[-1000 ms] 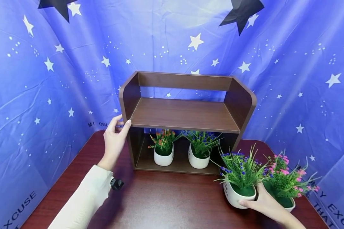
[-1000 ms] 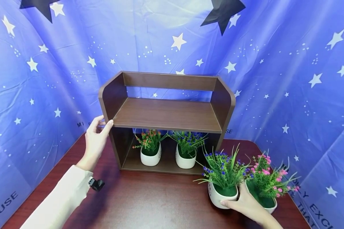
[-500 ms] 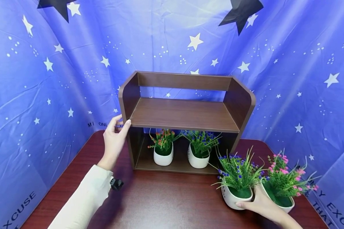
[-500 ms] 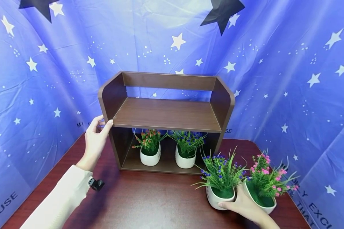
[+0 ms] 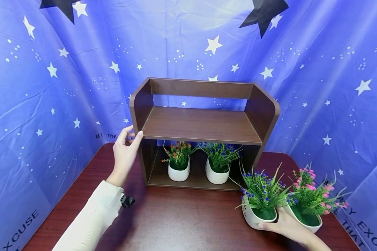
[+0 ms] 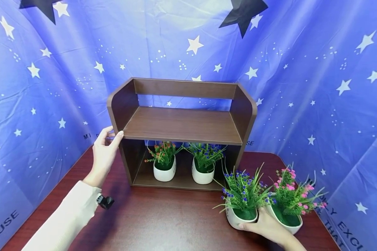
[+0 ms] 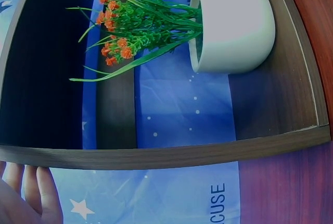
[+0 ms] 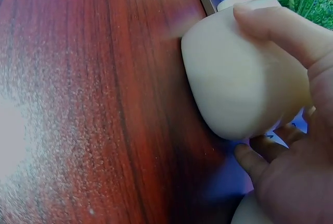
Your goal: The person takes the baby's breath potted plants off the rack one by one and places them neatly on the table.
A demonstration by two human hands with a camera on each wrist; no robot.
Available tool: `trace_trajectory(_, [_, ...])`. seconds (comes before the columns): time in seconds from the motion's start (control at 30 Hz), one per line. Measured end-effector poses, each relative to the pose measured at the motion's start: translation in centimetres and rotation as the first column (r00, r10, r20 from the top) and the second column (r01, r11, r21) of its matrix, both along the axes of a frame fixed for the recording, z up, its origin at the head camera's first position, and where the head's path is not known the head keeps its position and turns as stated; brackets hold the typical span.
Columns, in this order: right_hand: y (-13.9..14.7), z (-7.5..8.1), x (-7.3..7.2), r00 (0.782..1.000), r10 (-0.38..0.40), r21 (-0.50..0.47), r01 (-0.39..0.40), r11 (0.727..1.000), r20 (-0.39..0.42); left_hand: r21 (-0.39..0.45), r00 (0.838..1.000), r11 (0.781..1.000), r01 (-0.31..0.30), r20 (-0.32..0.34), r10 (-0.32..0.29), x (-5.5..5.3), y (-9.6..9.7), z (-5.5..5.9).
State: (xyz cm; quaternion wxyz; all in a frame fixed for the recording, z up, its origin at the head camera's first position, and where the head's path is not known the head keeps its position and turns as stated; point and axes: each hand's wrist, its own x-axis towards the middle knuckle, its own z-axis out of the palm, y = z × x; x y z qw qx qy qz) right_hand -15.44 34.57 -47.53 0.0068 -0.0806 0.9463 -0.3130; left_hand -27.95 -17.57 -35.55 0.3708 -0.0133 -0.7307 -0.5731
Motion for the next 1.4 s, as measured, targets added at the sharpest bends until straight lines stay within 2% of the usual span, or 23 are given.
trace_trajectory(0.27, [0.1,-0.1,0.0,0.999,0.018,-0.001,-0.018,1.0,-0.049,-0.006,1.0,1.0,0.001,0.006,-0.001,0.0,0.1,0.1])
trace_trajectory(0.33, [0.1,0.0,-0.1,0.999,0.026,0.004,-0.026,1.0,-0.034,-0.009,1.0,1.0,-0.001,0.003,0.001,0.0,0.1,0.1])
trace_trajectory(0.43, [0.3,0.5,-0.2,0.997,-0.01,0.003,0.01,1.0,0.077,0.001,1.0,1.0,0.004,-0.001,-0.004,0.1,0.0,0.2])
trace_trajectory(0.53, [0.6,1.1,-0.3,0.979,-0.064,-0.012,0.068,0.998,0.192,0.014,1.0,1.0,0.015,-0.007,-0.015,0.1,0.0,0.2])
trace_trajectory(0.6, [0.6,1.4,-0.3,0.967,-0.083,-0.039,0.095,0.995,0.24,0.014,1.0,1.0,0.015,-0.009,-0.015,0.1,0.0,0.2])
trace_trajectory(0.8, [0.5,2.2,-0.1,0.973,-0.05,-0.115,0.078,0.99,0.226,0.002,1.0,1.0,0.006,-0.006,-0.006,0.2,0.0,0.1])
trace_trajectory(0.97, [0.4,3.0,-0.3,0.959,-0.038,-0.184,0.093,0.979,0.281,-0.003,1.0,1.0,-0.005,-0.001,0.005,0.1,0.0,0.0])
trace_trajectory(1.1, [0.3,3.6,-0.1,0.976,-0.036,-0.153,0.07,0.986,0.216,-0.01,1.0,1.0,-0.007,-0.001,0.007,0.2,0.0,0.0])
trace_trajectory(1.23, [0.2,3.9,-0.1,0.995,-0.024,-0.123,0.036,0.992,0.098,-0.005,1.0,1.0,0.0,-0.004,0.0,0.1,0.0,-0.1])
trace_trajectory(1.4, [0.4,4.4,-0.3,0.995,-0.039,-0.258,0.06,0.964,0.088,0.006,1.0,1.0,0.008,-0.007,-0.008,0.0,0.0,-0.1])
